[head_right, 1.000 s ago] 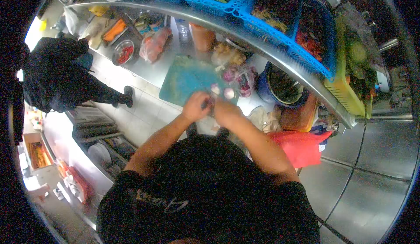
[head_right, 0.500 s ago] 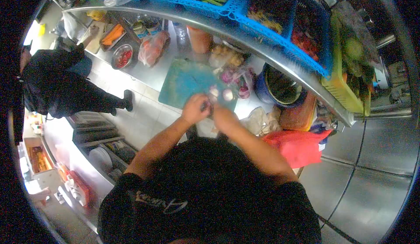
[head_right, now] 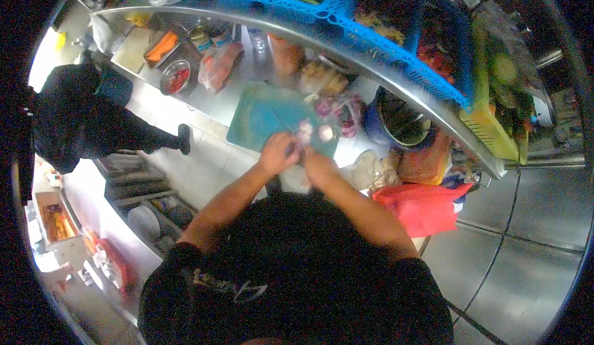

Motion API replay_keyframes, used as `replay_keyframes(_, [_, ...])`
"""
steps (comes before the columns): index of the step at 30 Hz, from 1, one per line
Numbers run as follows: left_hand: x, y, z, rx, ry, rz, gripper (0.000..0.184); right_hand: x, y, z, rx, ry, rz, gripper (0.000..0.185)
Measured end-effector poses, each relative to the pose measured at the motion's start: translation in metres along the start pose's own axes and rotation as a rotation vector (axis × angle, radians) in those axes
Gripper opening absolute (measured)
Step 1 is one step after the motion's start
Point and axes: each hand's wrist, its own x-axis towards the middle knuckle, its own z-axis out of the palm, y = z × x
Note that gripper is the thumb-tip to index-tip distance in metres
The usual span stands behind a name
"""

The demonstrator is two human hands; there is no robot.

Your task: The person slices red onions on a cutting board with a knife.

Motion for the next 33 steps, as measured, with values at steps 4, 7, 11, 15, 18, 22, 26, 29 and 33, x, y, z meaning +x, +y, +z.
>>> replay_keyframes(4, [0.002,-0.007,0.006,-0.024,-0.073,-0.076,0.038,0.005,0.006,-0.008,0.051,-0.04,0.029,0.034])
replay_keyframes(7, [0.003,-0.01,0.006,0.015,-0.066,-0.007,0.038,-0.002,0.003,-0.011,0.087,0.012,0.014,0.036])
replay_keyframes(11, [0.008,-0.008,-0.005,-0.035,-0.145,-0.052,0.035,0.004,0.011,-0.002,0.07,0.023,0.007,0.039])
replay_keyframes(15, [0.009,-0.013,-0.014,0.012,-0.163,-0.018,0.031,0.005,0.01,-0.004,0.081,-0.013,0.045,0.04])
replay_keyframes(18, [0.008,-0.01,-0.02,0.039,-0.176,-0.192,0.03,0.012,0.021,0.011,0.089,0.066,-0.052,0.034])
replay_keyframes(22, [0.006,0.008,-0.019,-0.008,-0.121,-0.562,0.03,0.003,0.018,0.005,0.07,0.041,-0.008,0.037])
replay_keyframes(26, [-0.007,-0.014,-0.014,0.096,0.094,-0.316,0.033,0.002,0.015,0.001,0.079,0.044,-0.015,0.038])
replay_keyframes(29, [-0.008,-0.028,-0.017,0.077,-0.08,-0.146,0.033,0.005,0.011,-0.008,0.068,0.032,-0.041,0.041])
replay_keyframes(33, [-0.004,-0.016,-0.012,0.037,-0.086,-0.09,0.029,-0.002,-0.008,-0.053,0.052,-0.036,-0.112,0.044])
